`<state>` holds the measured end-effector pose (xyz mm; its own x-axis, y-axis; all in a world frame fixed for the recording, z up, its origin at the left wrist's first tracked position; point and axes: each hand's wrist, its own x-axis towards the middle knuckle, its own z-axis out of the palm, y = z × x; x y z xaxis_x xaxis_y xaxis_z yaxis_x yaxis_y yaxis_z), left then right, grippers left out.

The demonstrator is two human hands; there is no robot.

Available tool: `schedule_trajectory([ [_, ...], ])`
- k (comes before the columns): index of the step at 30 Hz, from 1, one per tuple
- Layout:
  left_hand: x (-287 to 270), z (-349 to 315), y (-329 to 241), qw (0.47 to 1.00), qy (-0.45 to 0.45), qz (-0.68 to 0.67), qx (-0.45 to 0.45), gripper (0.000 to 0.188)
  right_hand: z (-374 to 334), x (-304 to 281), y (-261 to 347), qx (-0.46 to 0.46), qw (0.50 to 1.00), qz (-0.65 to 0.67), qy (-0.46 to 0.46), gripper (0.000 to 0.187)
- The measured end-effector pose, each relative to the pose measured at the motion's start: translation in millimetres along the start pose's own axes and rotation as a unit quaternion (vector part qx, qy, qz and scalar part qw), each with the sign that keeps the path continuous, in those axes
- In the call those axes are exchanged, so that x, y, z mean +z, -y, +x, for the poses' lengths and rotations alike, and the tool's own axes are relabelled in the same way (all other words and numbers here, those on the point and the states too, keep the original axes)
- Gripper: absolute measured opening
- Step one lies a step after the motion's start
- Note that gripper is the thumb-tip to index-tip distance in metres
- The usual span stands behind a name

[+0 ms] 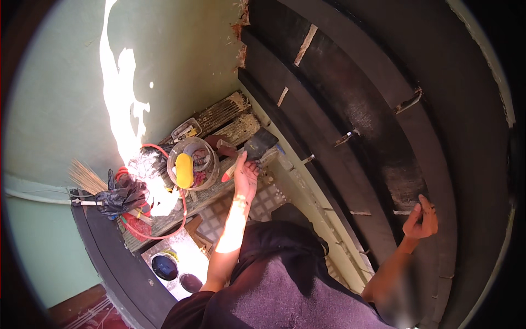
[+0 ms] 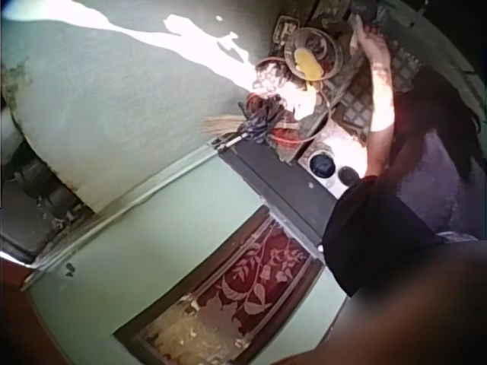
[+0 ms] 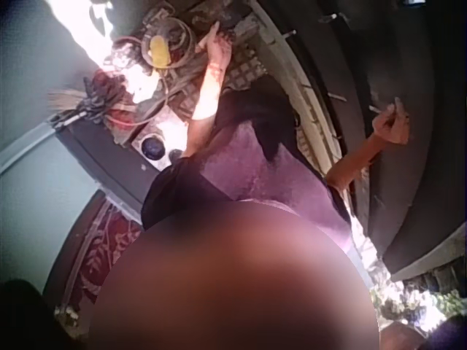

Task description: Apply black paint to a surface using a paintbrush.

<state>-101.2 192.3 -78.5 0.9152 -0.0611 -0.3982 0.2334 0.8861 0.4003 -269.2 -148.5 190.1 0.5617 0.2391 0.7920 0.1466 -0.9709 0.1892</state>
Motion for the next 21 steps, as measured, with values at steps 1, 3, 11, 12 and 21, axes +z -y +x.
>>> schedule_trajectory([
  [1,6,-1,-3,1.000,0.000,0.000,-0.001,0.018,5,6,3,0.000,1.000,-0.001,0.001,0.016],
  [3,22,-1,0,0.999,0.030,0.001,-0.032,0.024,15,18,5,-0.015,1.000,-0.003,-0.011,0.019],
  [11,128,52,18,0.990,0.127,0.052,0.011,0.027,75,69,5,-0.054,0.989,0.110,-0.078,0.022],
  [12,146,57,19,0.991,0.126,0.051,0.019,0.027,80,75,3,-0.056,0.986,0.131,-0.088,0.023],
  [21,261,113,34,0.975,0.196,-0.014,0.101,0.030,100,97,-6,-0.066,0.976,0.200,-0.053,0.027],
])
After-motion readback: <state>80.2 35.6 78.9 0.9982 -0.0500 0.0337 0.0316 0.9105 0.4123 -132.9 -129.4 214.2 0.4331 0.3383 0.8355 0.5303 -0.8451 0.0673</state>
